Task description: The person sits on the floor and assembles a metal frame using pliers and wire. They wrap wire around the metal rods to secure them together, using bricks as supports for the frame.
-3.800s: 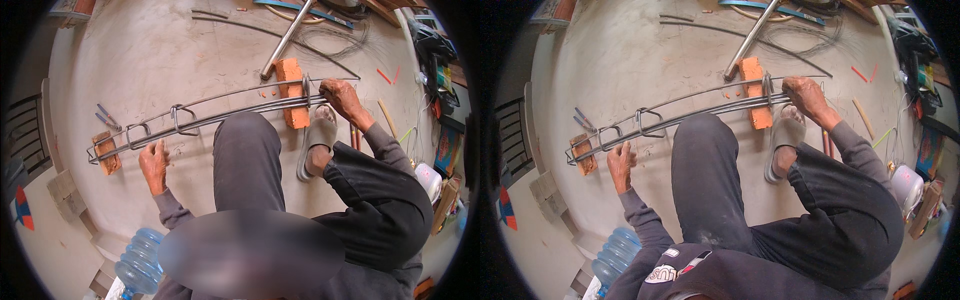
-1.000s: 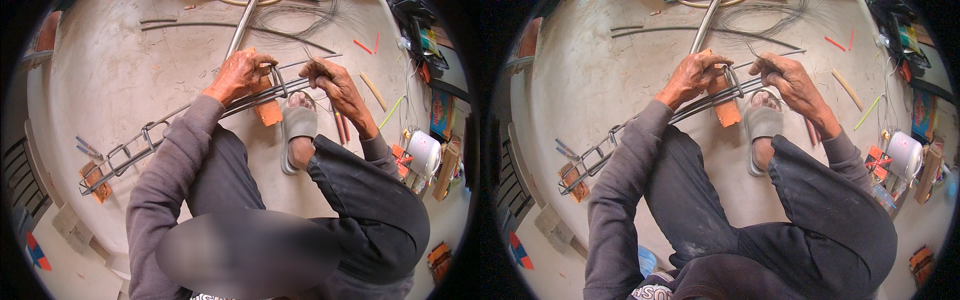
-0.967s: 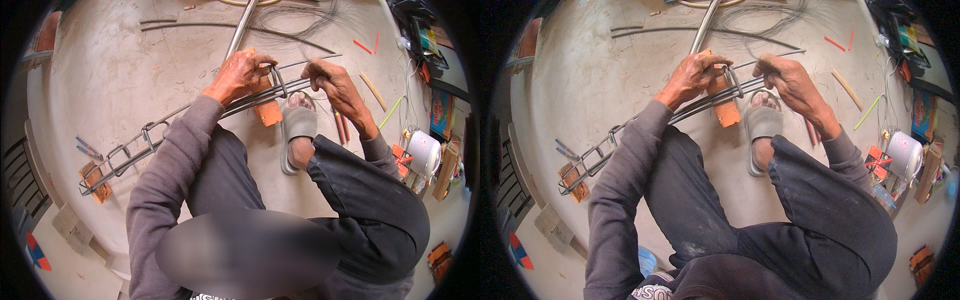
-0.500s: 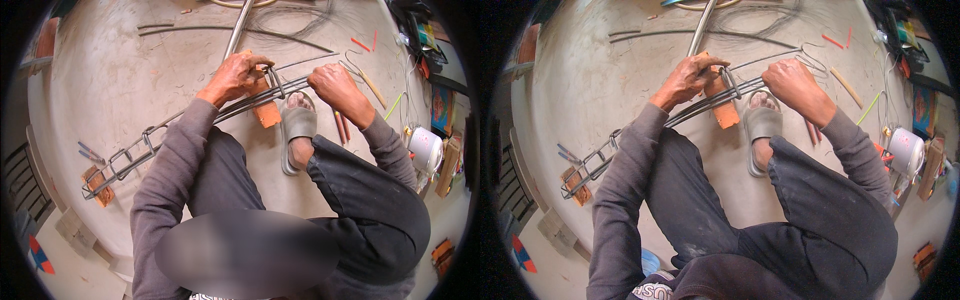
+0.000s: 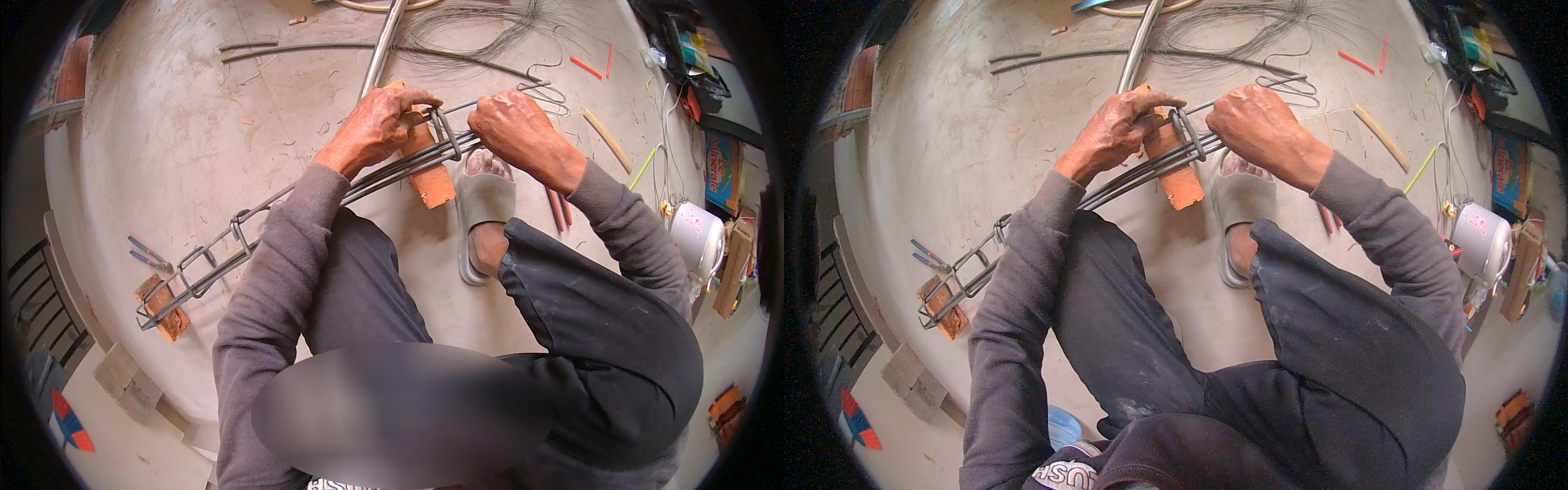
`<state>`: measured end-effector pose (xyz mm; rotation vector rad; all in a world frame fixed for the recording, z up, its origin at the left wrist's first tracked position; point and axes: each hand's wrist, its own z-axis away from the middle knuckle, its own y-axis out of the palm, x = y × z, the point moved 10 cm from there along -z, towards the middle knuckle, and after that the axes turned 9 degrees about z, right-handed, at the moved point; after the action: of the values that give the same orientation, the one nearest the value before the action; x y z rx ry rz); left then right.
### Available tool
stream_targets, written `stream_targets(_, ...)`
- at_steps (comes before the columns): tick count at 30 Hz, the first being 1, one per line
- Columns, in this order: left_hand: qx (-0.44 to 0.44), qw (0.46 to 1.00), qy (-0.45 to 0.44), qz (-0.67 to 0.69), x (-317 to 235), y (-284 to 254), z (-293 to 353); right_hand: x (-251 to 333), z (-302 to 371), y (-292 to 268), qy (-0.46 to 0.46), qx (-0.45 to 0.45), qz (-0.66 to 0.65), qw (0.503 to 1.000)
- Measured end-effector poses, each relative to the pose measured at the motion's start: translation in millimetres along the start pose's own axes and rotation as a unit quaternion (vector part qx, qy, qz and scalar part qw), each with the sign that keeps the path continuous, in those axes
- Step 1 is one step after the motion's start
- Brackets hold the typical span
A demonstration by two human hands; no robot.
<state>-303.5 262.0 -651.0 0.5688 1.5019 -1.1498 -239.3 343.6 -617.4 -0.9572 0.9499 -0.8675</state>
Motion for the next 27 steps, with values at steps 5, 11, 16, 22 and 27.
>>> stream_targets(5,0.003,1.0,0.005,0.0,1,1,-1,3,-4,3,0.017,0.017,-0.015,1.0)
stream_targets(11,0.007,1.0,-0.014,0.008,3,1,0,4,-8,4,0.05,0.009,-0.048,0.998)
stream_targets(16,-0.029,0.999,-0.029,0.01,0,-9,1,7,-3,3,0.059,-0.034,-0.043,0.997)
stream_targets(22,-0.045,0.998,-0.045,-0.003,4,-8,-2,7,3,2,0.091,-0.044,-0.046,0.994)
stream_targets(27,-0.044,0.997,-0.057,-0.027,3,-7,-5,5,6,9,0.094,-0.039,-0.079,0.992)
